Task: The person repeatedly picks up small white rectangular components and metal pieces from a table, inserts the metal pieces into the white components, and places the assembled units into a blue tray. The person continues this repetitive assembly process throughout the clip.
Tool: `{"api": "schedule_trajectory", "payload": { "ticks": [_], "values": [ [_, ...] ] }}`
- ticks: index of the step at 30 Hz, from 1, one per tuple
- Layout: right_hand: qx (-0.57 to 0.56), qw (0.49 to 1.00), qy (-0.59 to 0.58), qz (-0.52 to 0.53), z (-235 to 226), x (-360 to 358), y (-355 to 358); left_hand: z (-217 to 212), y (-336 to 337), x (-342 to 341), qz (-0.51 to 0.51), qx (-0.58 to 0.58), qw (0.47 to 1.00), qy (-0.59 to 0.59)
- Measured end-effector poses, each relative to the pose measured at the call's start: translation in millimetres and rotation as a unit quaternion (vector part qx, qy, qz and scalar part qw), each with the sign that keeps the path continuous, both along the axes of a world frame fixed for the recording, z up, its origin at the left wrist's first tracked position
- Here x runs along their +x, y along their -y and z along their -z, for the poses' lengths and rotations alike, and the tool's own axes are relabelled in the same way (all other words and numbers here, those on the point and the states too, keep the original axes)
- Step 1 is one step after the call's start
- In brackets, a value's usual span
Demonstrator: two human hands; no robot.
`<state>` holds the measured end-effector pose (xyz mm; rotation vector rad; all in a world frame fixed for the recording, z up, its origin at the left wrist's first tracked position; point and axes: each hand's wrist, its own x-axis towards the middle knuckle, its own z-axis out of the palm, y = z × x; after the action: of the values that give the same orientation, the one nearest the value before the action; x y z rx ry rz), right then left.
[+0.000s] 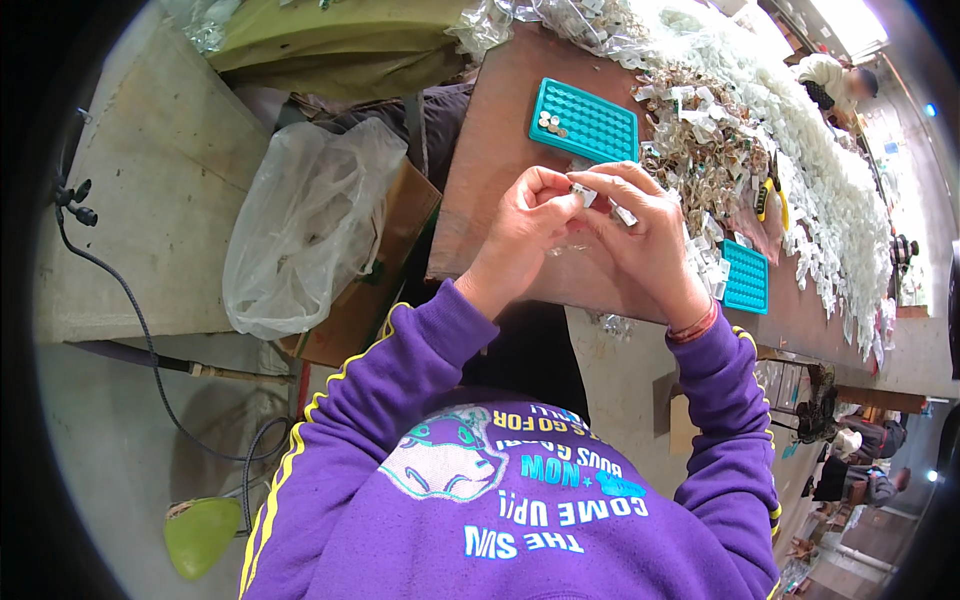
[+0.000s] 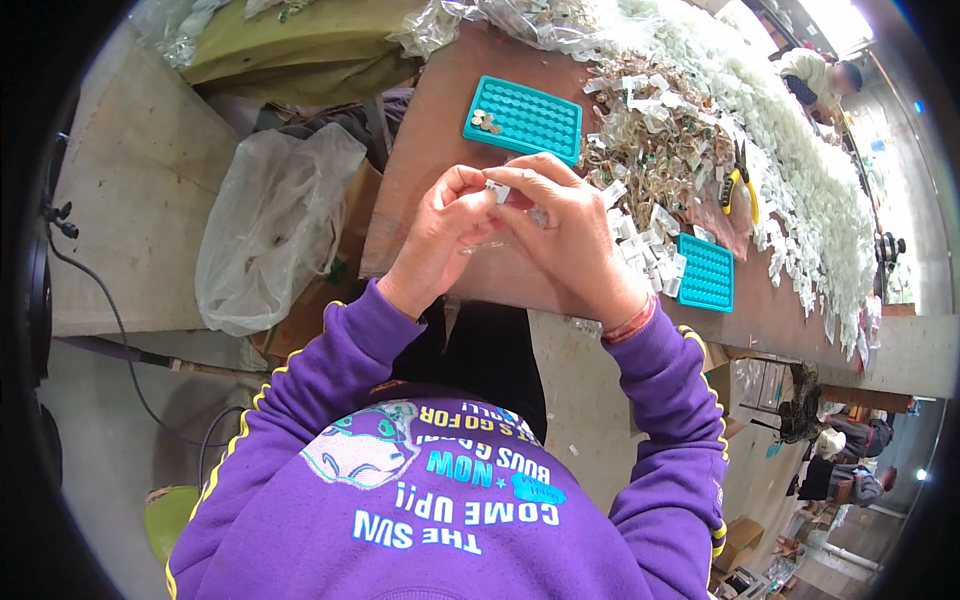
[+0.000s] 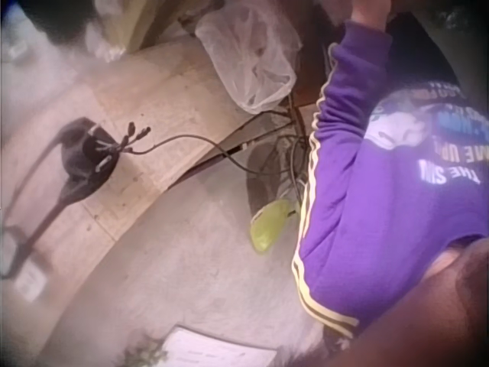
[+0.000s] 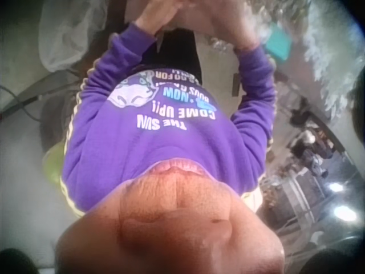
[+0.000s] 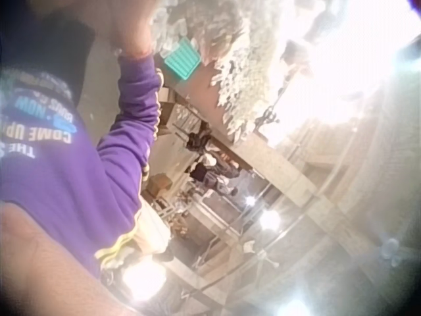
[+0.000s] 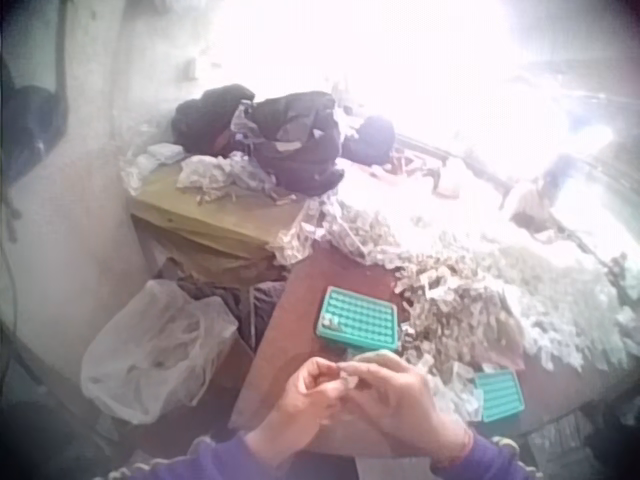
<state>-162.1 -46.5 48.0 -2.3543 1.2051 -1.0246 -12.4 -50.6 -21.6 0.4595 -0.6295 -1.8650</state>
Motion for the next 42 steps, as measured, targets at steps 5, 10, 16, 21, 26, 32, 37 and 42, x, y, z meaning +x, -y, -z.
{"api": "schedule_trajectory", "payload": {
  "ticks": [5,10,16,21,26,32,37,42],
  "values": [
    [-0.024,1.000,0.000,-0.003,3.6,0.0,0.2,-0.2,0.1,-0.9,-0.018,-0.030,0.999,0.020],
    [-0.087,0.995,-0.048,-0.004,7.2,-2.8,0.3,2.8,-0.4,-3.3,-0.013,-0.028,0.999,0.022],
    [-0.106,0.994,-0.015,0.030,17.9,4.4,-1.5,6.1,1.8,2.1,0.040,0.010,0.993,-0.112],
    [-0.047,0.999,0.016,0.006,9.9,-3.6,4.2,7.9,3.4,2.5,0.003,-0.001,0.993,-0.116],
    [-0.008,0.992,-0.008,0.123,-0.5,-34.0,5.5,8.3,3.1,1.8,-0.054,-0.016,0.993,-0.099],
    [-0.037,0.972,-0.219,0.081,25.2,-41.1,-17.0,10.0,5.4,3.1,-0.045,-0.010,0.993,-0.112],
    [-0.107,0.949,-0.294,0.044,24.4,-37.5,-21.0,10.0,5.7,1.0,-0.035,-0.048,0.994,-0.096],
    [-0.133,0.912,-0.389,0.013,16.9,-27.7,-17.2,6.8,5.0,-3.3,-0.058,-0.004,0.991,-0.120]
  ]
}}
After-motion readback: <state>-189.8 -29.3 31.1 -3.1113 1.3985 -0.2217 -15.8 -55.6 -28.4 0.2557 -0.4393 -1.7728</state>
